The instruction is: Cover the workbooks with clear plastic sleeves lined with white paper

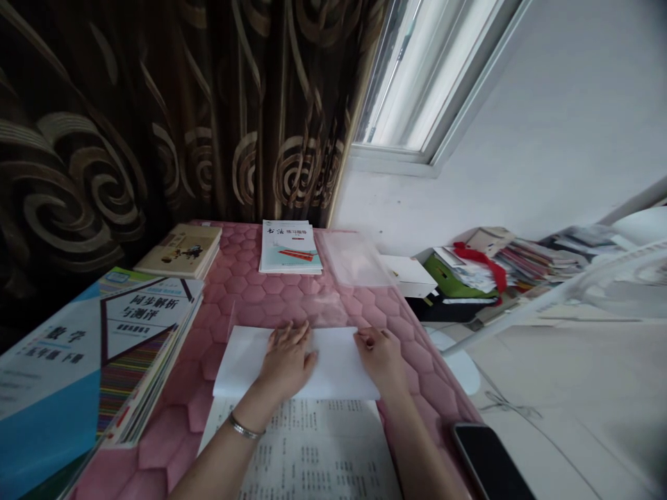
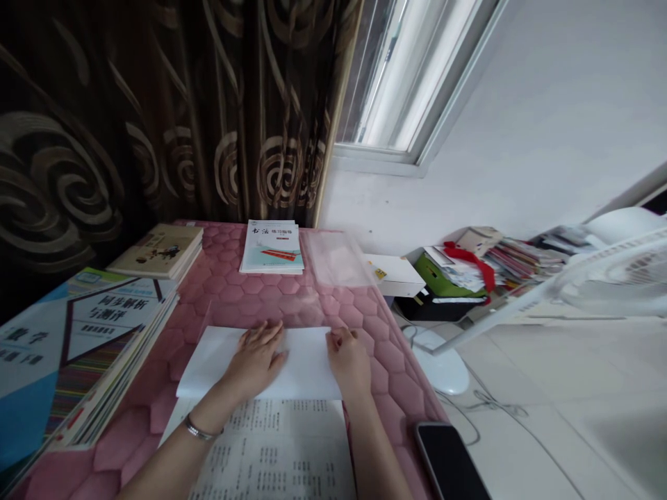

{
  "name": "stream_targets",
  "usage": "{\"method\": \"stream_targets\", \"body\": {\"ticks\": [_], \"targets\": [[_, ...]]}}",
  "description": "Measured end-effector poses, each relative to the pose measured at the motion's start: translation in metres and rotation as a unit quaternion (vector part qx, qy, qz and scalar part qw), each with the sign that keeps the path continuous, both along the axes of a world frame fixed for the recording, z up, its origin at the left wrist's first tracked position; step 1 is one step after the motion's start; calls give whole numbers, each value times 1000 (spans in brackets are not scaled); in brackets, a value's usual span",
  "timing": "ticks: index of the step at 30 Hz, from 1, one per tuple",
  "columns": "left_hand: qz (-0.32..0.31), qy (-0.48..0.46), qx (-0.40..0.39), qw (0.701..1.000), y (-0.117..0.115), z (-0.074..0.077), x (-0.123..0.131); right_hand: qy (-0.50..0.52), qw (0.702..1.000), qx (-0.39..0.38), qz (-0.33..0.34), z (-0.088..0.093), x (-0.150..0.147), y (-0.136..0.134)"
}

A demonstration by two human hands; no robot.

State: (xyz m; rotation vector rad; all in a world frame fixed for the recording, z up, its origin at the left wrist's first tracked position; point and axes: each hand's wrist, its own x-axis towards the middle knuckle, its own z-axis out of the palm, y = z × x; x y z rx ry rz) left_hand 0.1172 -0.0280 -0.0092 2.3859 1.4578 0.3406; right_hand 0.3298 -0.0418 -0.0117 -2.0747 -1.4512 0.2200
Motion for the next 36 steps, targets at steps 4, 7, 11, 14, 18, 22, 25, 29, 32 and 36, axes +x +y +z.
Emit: {"method": "stream_targets", "body": {"ticks": [4,7,11,14,18,22,25,29,32,36], "targets": [[-3,3,-4,1000,-1,2,0,-67,998,-6,-2,4,-5,-5],[-4,14,-9,1000,0,4,0,-68,998,-11,-8,6,-8,-8],[-3,26,-13,1000,0,4,1,-20,1000,-19,-9,4,-6,-6],[-4,30,-18,999,0,5,1,13,1000,-19,-7,1,-4,-3],[-6,31,-24,999,-1,7,1,16,1000,2,1,-2,-1,0],[-7,33,-31,999,-1,8,1,35,999,-27,2,-4,6,2],[-10,33,-35,999,-1,8,1,40,998,-45,2,-7,11,3],[-15,30,-40,999,-1,8,0,43,998,-52,20,-7,12,3],[-21,26,-42,999,-1,8,0,63,997,-42,28,-5,10,3],[-24,23,-44,998,-1,10,-1,120,992,-21,43,-12,14,4]]}}
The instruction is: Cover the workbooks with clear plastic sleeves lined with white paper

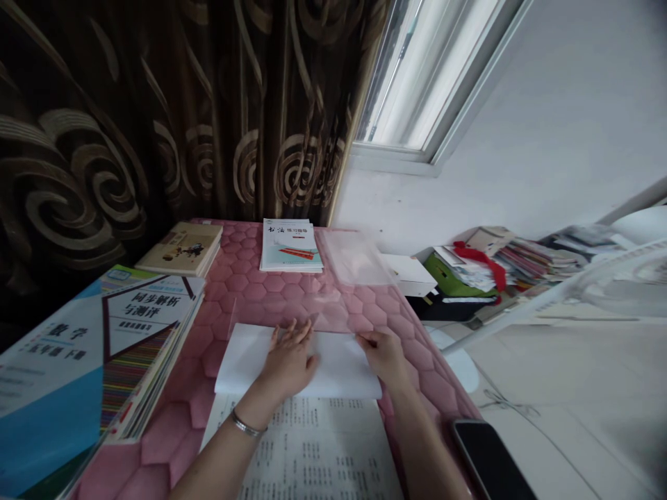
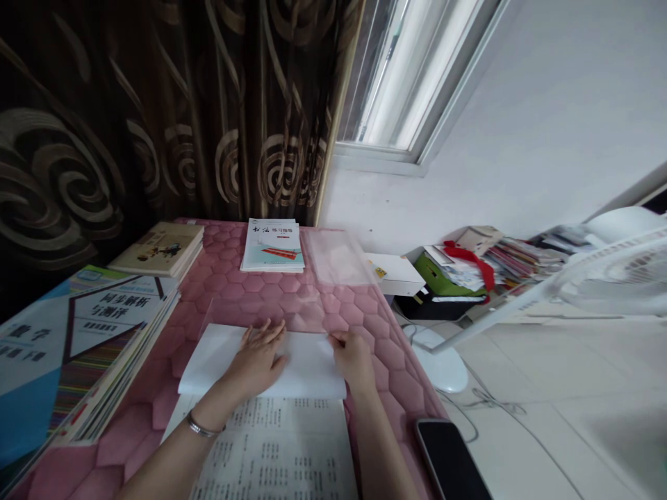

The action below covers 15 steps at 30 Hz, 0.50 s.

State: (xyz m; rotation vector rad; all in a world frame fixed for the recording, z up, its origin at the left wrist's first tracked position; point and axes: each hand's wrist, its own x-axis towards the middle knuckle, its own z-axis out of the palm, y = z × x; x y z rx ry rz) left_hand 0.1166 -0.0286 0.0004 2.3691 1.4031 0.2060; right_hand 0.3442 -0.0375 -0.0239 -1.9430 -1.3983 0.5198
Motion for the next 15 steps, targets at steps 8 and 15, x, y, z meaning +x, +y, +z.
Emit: {"method": "stream_targets", "body": {"ticks": [8,15], "targets": [[-6,3,-6,1000,-1,3,-1,70,997,13,-9,-20,10,6],[-13,13,-5,1000,-1,5,-2,37,999,-21,18,-7,6,4]]}}
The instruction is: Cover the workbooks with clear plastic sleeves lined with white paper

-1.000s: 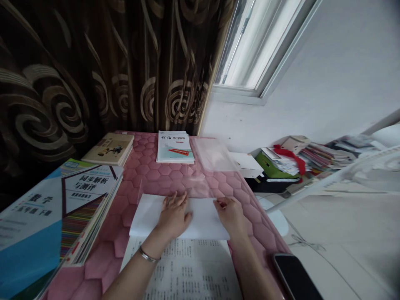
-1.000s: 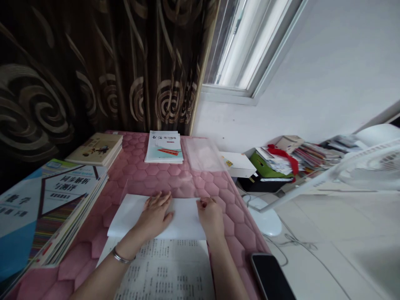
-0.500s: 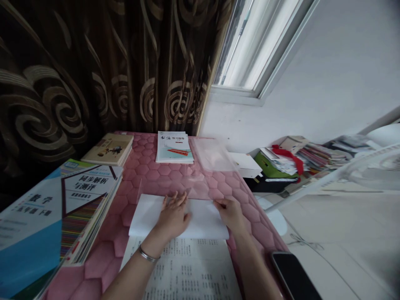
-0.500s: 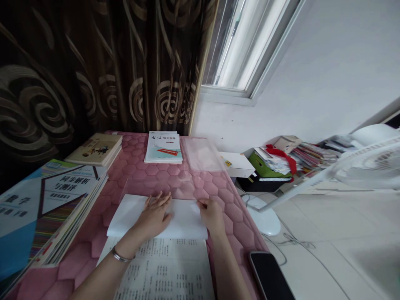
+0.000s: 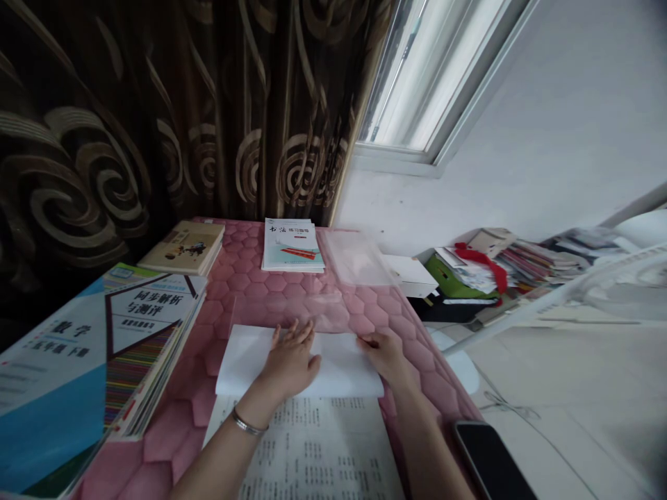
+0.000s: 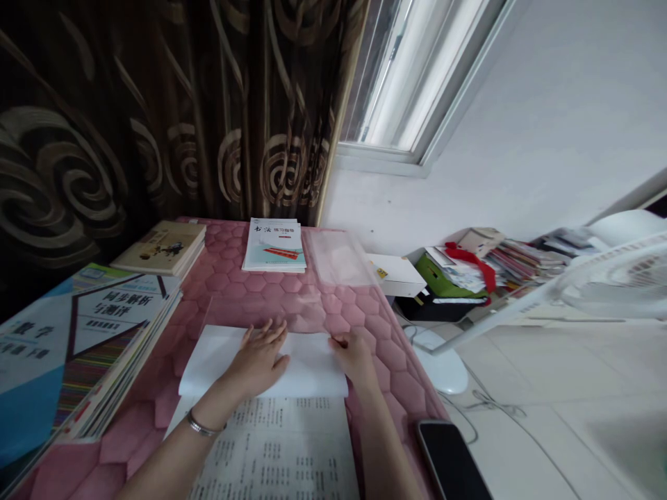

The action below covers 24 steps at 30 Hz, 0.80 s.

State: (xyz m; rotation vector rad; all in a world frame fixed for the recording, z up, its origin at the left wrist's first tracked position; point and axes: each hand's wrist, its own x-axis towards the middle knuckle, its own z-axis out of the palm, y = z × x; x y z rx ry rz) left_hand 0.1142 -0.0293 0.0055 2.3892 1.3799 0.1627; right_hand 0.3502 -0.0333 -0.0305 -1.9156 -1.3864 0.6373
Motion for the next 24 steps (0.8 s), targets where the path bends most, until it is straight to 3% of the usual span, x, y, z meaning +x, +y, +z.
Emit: {"method": "stream_targets", "body": {"ticks": [9,21,24], "targets": [[-2,-2,2,1000,-1,2,-2,19,1000,-17,9,10,-7,-3],[-3,-1,16,1000,-2,2,-3,16,999,0,45,-4,-5,1],[-3,0,17,1000,-2,3,-3,42,999,34,9,-11,-4,5]]}}
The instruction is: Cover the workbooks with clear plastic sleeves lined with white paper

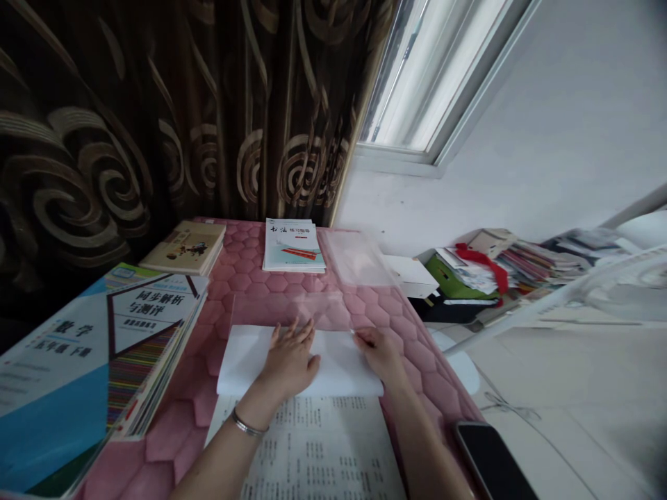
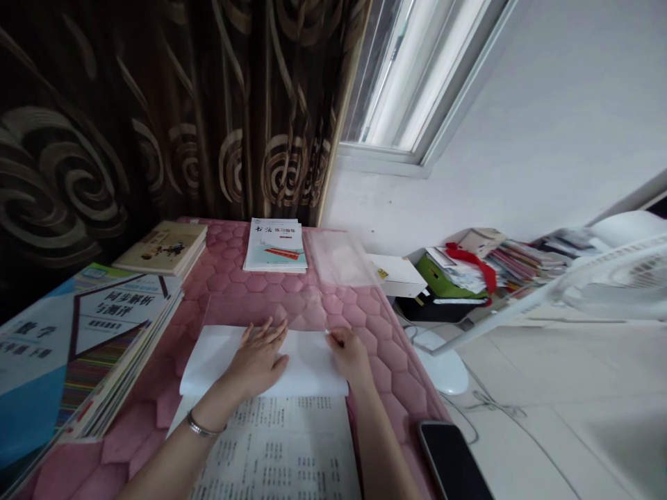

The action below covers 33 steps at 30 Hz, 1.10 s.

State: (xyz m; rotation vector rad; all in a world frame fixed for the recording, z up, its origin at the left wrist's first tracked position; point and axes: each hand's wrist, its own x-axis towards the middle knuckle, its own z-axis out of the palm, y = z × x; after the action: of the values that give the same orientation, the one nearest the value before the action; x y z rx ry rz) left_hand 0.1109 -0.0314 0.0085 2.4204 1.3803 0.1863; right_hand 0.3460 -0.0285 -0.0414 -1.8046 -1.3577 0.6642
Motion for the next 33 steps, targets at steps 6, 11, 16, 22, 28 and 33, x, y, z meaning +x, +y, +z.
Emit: {"method": "stream_targets", "body": {"ticks": [6,11,16,22,28,33], "targets": [[-2,-5,-3,1000,0,1,-2,53,998,-22,-14,-4,3,5],[-3,-8,-9,1000,0,0,-3,77,996,-41,-10,7,4,2],[-15,-12,-1,1000,-1,-1,-4,139,989,-54,-4,9,5,2],[-25,-18,-3,1000,-4,1,-7,113,992,-49,24,11,6,1],[-32,-26,2,999,-5,2,-11,103,994,-28,-14,21,3,-1],[-28,-33,10,999,-7,1,-12,40,998,-44,-8,26,1,-3]]}}
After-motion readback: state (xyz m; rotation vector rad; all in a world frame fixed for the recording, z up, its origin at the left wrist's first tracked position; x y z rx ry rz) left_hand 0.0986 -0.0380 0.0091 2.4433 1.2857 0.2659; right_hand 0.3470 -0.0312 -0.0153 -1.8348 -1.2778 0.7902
